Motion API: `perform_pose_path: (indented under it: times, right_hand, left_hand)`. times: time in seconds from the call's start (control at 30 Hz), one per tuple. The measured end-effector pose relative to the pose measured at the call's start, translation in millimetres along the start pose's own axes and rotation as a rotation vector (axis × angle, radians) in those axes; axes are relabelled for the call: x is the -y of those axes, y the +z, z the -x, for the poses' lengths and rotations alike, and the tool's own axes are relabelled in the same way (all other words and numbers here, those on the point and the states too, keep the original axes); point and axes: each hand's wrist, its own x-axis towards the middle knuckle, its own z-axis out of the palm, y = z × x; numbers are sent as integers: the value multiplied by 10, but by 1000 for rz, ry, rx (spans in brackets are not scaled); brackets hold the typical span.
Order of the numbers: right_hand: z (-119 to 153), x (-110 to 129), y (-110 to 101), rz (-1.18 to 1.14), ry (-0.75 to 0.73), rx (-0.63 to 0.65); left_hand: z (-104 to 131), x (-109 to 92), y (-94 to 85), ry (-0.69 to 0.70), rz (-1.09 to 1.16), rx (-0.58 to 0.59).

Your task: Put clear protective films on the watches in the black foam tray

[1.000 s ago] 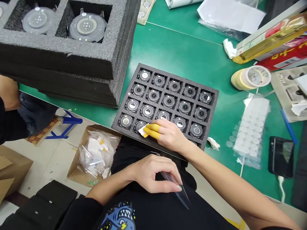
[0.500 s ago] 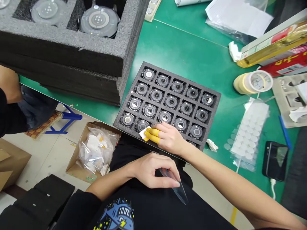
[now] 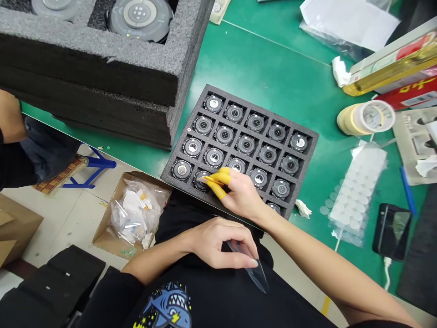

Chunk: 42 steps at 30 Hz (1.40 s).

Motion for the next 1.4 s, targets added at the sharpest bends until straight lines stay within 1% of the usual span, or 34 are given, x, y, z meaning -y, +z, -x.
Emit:
perform_pose_path:
  times: [0.07, 0.13, 0.23, 0.33, 0.4, 0.47, 0.57, 0.7, 0.83, 0.93, 1.0, 1.17, 1.33, 1.4]
  right_hand:
    - [-22, -27, 33, 48, 12, 28]
    - [-49, -59, 58, 99, 42, 20]
    - [-77, -95, 52, 134, 87, -31]
    - [-68, -82, -6, 89, 82, -87]
    - [-41, -41, -47, 41, 50, -107]
    - [-3, 7, -73, 7, 3, -96]
    - [57, 35, -91, 53, -95, -71]
    - [103, -85, -149, 180, -201, -26]
    - [86, -242, -272, 136, -308, 64]
    - [68, -280, -345, 171, -397, 140]
    - [61, -276, -362, 224, -433, 155]
    - [26, -260, -336, 283, -481, 93]
    - [-58, -238, -387, 341, -538, 176]
    - [-96, -230, -412, 343, -564, 189]
  left_hand:
    - [2, 11, -3, -4, -3, 4]
    - [8, 19, -7, -31, -17, 20]
    - [30, 22, -15, -52, -27, 26]
    - [53, 19, -22, -38, -21, 7]
    - [61, 17, -23, -33, -17, 0]
    - [60, 14, -22, -12, -13, -1]
    - [54, 7, -18, 3, -11, 8]
    - [53, 10, -13, -47, -18, 25]
    - [47, 22, -8, -46, -28, 41]
    - [37, 12, -5, -17, -11, 26]
    - [32, 3, -3, -3, -5, 12]
    - [26, -2, -6, 30, -18, 6]
    - [12, -9, -17, 71, -42, 3]
    - [10, -16, -17, 69, -41, 1]
